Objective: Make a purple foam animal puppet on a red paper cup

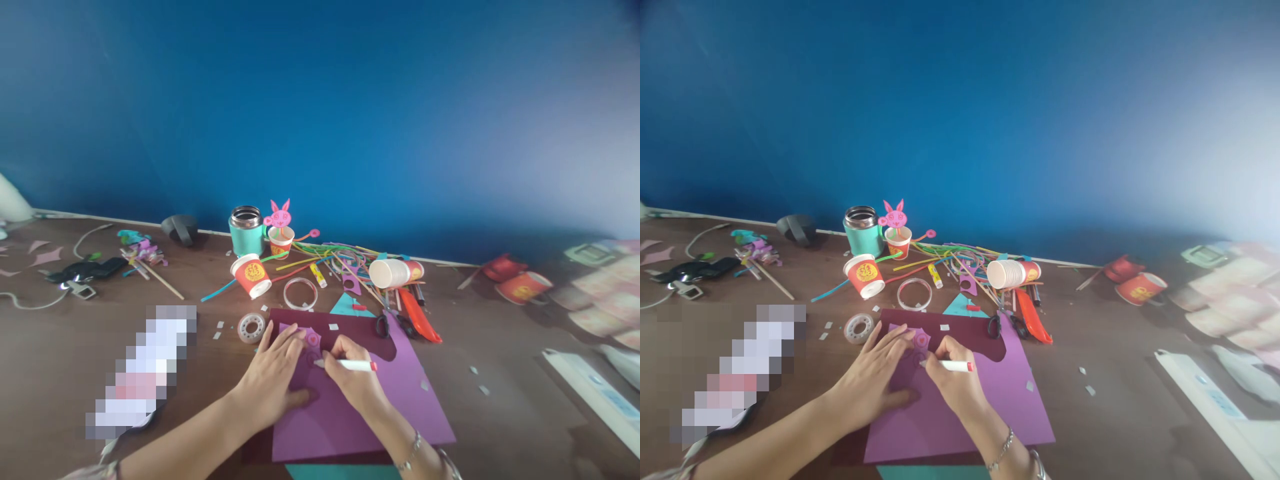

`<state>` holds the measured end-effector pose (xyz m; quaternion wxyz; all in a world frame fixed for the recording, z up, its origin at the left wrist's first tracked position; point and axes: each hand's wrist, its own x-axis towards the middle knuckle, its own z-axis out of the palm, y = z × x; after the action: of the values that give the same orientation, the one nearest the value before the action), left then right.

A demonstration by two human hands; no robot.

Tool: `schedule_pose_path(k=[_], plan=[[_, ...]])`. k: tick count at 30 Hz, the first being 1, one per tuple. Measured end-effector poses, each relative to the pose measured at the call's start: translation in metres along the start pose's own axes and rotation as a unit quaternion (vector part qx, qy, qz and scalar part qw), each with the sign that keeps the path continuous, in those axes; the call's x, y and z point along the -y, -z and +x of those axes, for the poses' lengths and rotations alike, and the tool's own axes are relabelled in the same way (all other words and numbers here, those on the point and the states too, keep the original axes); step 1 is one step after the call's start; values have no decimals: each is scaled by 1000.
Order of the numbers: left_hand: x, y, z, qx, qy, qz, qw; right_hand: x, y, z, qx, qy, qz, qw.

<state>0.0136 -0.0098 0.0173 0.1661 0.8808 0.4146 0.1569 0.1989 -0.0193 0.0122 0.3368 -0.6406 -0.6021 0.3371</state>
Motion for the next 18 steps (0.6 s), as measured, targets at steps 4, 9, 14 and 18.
schedule_pose_path(k=[4,9,14,18], plan=[[0,1,0,2,-2,2,1000,-3,-1,0,2,-17,24,1000],[-2,2,0,-7,-4,2,1000,-4,0,0,-2,-22,50,999],[-2,3,0,-8,-7,6,1000,-3,0,0,-9,-8,26,1000],[-2,2,0,-13,-10,5,1000,-4,-1,0,-19,-3,15,1000]])
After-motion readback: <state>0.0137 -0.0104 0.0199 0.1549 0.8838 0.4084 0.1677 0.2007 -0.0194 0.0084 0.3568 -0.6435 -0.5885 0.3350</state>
